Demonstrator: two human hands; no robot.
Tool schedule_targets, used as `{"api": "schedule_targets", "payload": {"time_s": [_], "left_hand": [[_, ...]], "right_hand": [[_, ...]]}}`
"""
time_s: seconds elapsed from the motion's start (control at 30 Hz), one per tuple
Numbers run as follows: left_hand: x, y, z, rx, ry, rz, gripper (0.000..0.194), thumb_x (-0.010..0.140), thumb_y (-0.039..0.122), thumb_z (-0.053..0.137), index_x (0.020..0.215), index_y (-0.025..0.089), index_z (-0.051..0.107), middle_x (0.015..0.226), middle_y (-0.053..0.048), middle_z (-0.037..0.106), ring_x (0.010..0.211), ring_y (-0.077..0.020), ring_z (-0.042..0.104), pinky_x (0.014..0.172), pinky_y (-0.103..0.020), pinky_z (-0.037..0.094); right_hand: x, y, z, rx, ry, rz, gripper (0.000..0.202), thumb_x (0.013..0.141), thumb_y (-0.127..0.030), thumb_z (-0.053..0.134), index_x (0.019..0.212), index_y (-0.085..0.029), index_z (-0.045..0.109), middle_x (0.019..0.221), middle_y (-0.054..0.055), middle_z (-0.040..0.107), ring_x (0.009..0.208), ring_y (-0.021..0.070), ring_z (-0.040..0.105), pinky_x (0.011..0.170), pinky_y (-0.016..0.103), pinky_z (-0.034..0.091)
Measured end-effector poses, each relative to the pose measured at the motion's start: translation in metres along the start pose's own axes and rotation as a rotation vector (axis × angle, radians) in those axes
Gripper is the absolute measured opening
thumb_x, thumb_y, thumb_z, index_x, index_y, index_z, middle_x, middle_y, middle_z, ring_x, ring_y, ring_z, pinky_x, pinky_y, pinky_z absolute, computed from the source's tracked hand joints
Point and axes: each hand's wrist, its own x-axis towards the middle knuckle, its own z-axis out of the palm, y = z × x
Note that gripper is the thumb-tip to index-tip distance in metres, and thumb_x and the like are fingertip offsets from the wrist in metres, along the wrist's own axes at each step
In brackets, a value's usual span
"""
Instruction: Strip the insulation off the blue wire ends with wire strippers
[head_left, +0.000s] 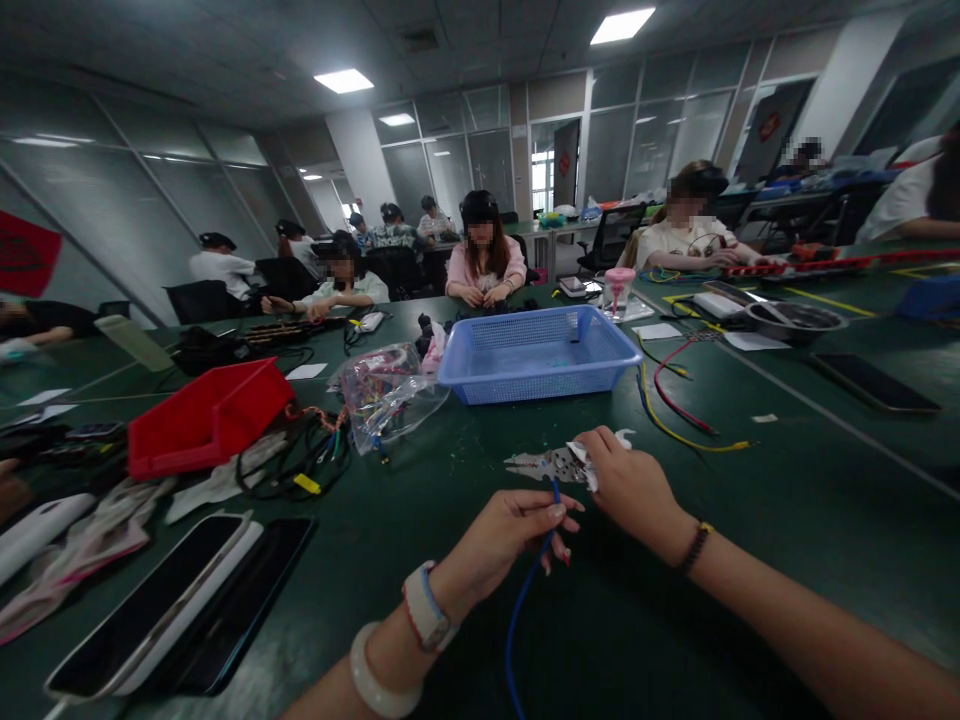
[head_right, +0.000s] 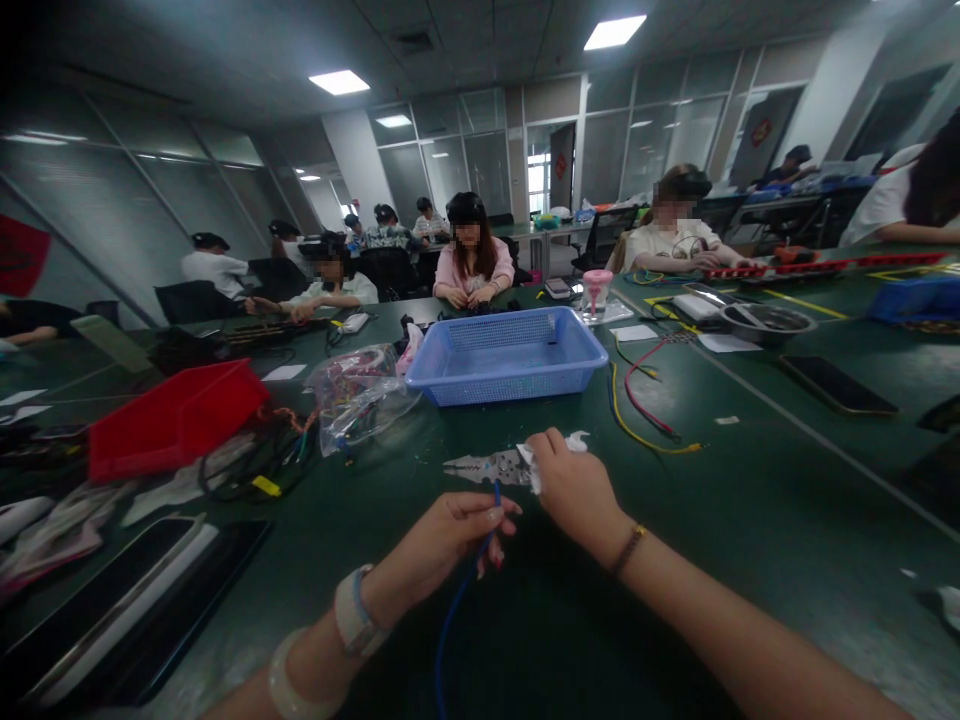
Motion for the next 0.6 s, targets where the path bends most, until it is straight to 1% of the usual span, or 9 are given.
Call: {"api": "schedule_targets", "payload": {"time_s": [0.1, 0.2, 0.27, 0.33, 0.43, 0.53, 0.6], "left_hand": [[-0.004, -0.003, -0.002, 0.027, -0.051, -0.037, 0.029, 0.081, 0.033, 0.069, 0.101, 0.012, 0.069, 0.085, -0.007, 0.068, 0.059, -0.0094, 0.062, 0.048, -0.018, 0.045], [-0.008, -0.004, -0.006, 0.054, -0.07, -0.05, 0.029, 0.083, 0.035, 0.066, 0.101, 0.012, 0.069, 0.084, -0.006, 0.067, 0.056, -0.008, 0.059, 0.046, -0.017, 0.042], [-0.01, -0.004, -0.009, 0.066, -0.08, -0.048, 0.029, 0.085, 0.035, 0.063, 0.103, 0.013, 0.068, 0.084, -0.005, 0.066, 0.054, -0.0067, 0.057, 0.045, -0.016, 0.039], [-0.01, -0.005, -0.013, 0.076, -0.093, -0.047, 0.029, 0.087, 0.037, 0.06, 0.105, 0.014, 0.067, 0.081, -0.004, 0.065, 0.052, -0.0057, 0.054, 0.044, -0.016, 0.037], [-0.01, -0.004, -0.017, 0.074, -0.093, -0.048, 0.031, 0.087, 0.038, 0.059, 0.103, 0.013, 0.068, 0.067, 0.001, 0.058, 0.045, -0.0037, 0.044, 0.041, -0.016, 0.028], [-0.01, -0.001, -0.019, 0.07, -0.081, -0.039, 0.033, 0.086, 0.04, 0.06, 0.099, 0.012, 0.069, 0.057, 0.005, 0.047, 0.042, -0.0028, 0.032, 0.041, -0.018, 0.019], [-0.01, 0.001, -0.02, 0.089, -0.075, -0.02, 0.033, 0.085, 0.04, 0.06, 0.099, 0.011, 0.069, 0.057, 0.005, 0.045, 0.043, -0.0032, 0.03, 0.042, -0.019, 0.017]], "right_hand": [[0.002, 0.008, 0.003, 0.012, 0.002, -0.04, 0.019, 0.083, -0.015, 0.05, 0.099, -0.019, 0.059, 0.094, 0.005, 0.063, 0.063, 0.0139, 0.058, 0.053, 0.026, 0.034], [0.002, 0.015, 0.007, 0.032, 0.019, -0.07, 0.018, 0.083, -0.017, 0.051, 0.099, -0.02, 0.059, 0.094, 0.004, 0.064, 0.066, 0.0157, 0.059, 0.057, 0.027, 0.036], [0.001, 0.018, 0.01, 0.059, 0.025, -0.063, 0.023, 0.083, -0.015, 0.05, 0.103, -0.02, 0.058, 0.099, 0.005, 0.064, 0.068, 0.0162, 0.06, 0.057, 0.027, 0.038], [-0.001, 0.022, 0.014, 0.111, 0.022, -0.073, 0.031, 0.081, -0.011, 0.048, 0.11, -0.02, 0.055, 0.109, 0.006, 0.062, 0.073, 0.0158, 0.062, 0.059, 0.027, 0.041], [-0.003, 0.027, 0.019, 0.185, 0.013, -0.121, 0.045, 0.078, -0.006, 0.046, 0.121, -0.02, 0.049, 0.125, 0.007, 0.057, 0.084, 0.0162, 0.063, 0.067, 0.027, 0.046], [-0.003, 0.03, 0.021, 0.212, 0.002, -0.155, 0.053, 0.076, -0.005, 0.047, 0.126, -0.021, 0.045, 0.132, 0.008, 0.053, 0.091, 0.0182, 0.063, 0.073, 0.03, 0.049], [-0.003, 0.03, 0.02, 0.222, -0.001, -0.163, 0.055, 0.075, -0.005, 0.048, 0.127, -0.021, 0.045, 0.134, 0.008, 0.051, 0.093, 0.0186, 0.063, 0.075, 0.031, 0.049]]}}
